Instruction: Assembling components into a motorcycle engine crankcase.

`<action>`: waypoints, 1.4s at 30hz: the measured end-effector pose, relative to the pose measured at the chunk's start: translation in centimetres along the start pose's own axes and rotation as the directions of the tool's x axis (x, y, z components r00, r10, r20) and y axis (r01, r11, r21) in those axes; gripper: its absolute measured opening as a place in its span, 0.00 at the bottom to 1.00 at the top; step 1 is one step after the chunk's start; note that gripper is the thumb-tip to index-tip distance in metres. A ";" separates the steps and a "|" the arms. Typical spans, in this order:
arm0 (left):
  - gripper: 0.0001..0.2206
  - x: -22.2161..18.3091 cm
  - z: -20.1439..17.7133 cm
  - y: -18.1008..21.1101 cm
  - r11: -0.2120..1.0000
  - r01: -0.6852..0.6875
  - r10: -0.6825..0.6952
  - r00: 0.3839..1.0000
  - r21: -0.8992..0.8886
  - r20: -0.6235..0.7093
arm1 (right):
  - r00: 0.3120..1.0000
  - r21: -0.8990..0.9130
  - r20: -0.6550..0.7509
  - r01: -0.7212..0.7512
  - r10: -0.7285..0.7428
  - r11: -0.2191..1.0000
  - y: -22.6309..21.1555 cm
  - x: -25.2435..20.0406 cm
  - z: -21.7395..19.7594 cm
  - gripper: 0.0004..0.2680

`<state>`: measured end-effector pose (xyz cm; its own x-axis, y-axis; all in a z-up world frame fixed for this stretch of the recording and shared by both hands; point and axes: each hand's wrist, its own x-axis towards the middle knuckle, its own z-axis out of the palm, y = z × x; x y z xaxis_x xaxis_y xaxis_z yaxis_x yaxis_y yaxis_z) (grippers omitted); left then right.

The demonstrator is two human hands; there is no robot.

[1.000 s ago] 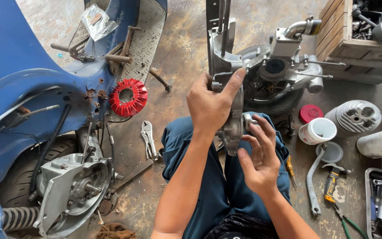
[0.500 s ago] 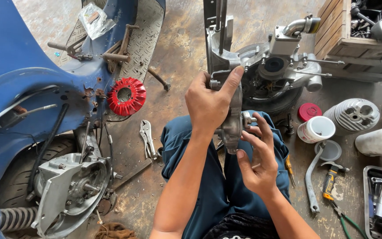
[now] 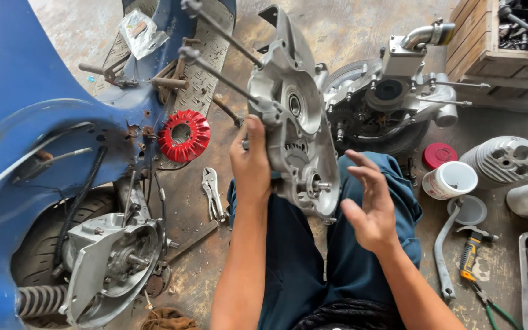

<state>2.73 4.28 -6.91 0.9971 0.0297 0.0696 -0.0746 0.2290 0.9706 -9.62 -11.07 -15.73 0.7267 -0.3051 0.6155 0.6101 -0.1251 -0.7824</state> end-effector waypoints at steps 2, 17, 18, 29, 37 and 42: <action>0.24 1.0 -1.6 -1.9 0.998 0.018 -0.020 0.999 -0.056 -0.032 | 0.996 -0.065 0.072 0.058 -0.053 0.996 -1.3 0.3 1.2 0.20; 0.32 0.1 -1.1 -6.4 0.685 0.346 -0.262 0.938 -0.641 0.227 | 0.978 -0.633 0.204 0.093 0.049 0.768 -8.0 1.8 4.4 0.26; 0.31 -0.3 -0.7 -6.7 0.632 0.395 -0.297 0.918 -0.667 0.262 | 0.978 -0.671 0.204 0.109 0.042 0.733 -8.3 1.7 4.3 0.26; 0.33 -1.8 -0.4 -7.5 0.666 0.405 -0.275 0.914 -0.626 0.299 | 0.971 -0.786 0.185 0.053 0.151 0.617 -9.3 2.8 4.3 0.23; 0.27 -1.6 -1.5 -7.1 0.576 0.471 -0.127 0.859 -0.669 0.495 | 0.982 -0.842 0.159 0.081 0.102 0.533 -7.0 2.7 5.2 0.14; 0.26 -1.6 -2.8 -6.7 0.692 0.414 -0.144 0.882 -0.591 0.449 | 0.986 -0.818 0.139 0.060 0.096 0.572 -6.9 2.6 5.1 0.15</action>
<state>1.55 5.40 -14.13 0.8958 -0.4438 0.0255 0.3535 0.7460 0.5644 -10.37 -6.15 -8.23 0.8187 -0.1814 0.5448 0.1341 -0.8622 -0.4885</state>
